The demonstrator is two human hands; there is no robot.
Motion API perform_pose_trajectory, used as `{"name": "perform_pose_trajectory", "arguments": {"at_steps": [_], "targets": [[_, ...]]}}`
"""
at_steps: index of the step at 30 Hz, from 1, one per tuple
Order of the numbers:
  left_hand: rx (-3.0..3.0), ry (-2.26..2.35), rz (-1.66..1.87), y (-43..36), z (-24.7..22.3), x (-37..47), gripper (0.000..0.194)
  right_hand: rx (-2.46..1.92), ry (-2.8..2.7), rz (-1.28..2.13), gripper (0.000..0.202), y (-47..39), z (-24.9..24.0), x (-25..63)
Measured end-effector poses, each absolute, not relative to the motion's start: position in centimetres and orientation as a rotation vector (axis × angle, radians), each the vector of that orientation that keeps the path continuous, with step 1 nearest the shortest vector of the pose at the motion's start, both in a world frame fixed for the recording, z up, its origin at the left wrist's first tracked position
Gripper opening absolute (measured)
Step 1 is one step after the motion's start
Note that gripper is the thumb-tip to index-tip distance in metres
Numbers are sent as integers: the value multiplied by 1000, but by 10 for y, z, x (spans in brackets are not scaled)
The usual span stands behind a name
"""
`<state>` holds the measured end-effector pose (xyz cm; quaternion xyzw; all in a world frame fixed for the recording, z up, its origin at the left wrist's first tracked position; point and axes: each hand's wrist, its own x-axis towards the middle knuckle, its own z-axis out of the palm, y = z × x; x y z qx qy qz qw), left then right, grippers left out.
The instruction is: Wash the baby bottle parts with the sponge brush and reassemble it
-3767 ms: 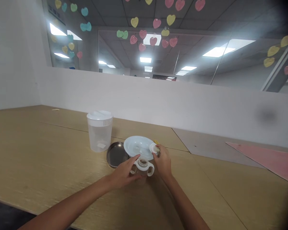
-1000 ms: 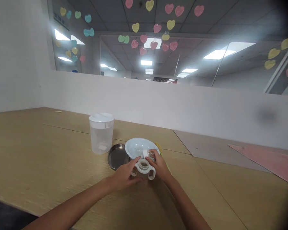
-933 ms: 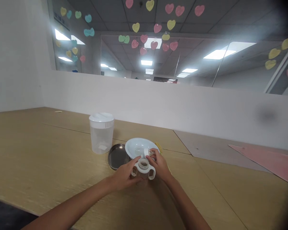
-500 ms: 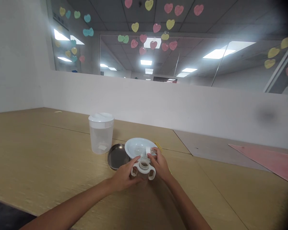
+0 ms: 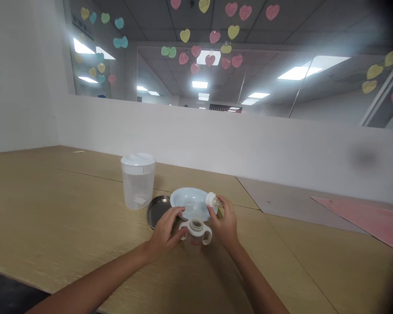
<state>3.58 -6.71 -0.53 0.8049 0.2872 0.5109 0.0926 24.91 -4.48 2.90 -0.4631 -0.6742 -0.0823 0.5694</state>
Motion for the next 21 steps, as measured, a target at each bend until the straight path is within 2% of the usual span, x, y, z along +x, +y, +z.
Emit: {"name": "perform_pose_trajectory", "arguments": {"at_steps": [4, 8, 13, 17, 21], "targets": [[2435, 896, 1700, -65, -8, 33, 43, -895, -1746, -558, 27, -63, 36, 240], [2624, 813, 1886, -68, -8, 32, 56, -653, -1964, -868, 20, -86, 40, 228], [3002, 485, 1961, -71, -5, 32, 54, -533, -2101, -909, 18, -106, 40, 214], [3035, 335, 2002, -71, -4, 33, 50, -508, -2105, -890, 17, -106, 35, 213], [3064, 283, 1956, -70, 1, 31, 45, -519, -2099, -1009, 15, -106, 35, 217]]}}
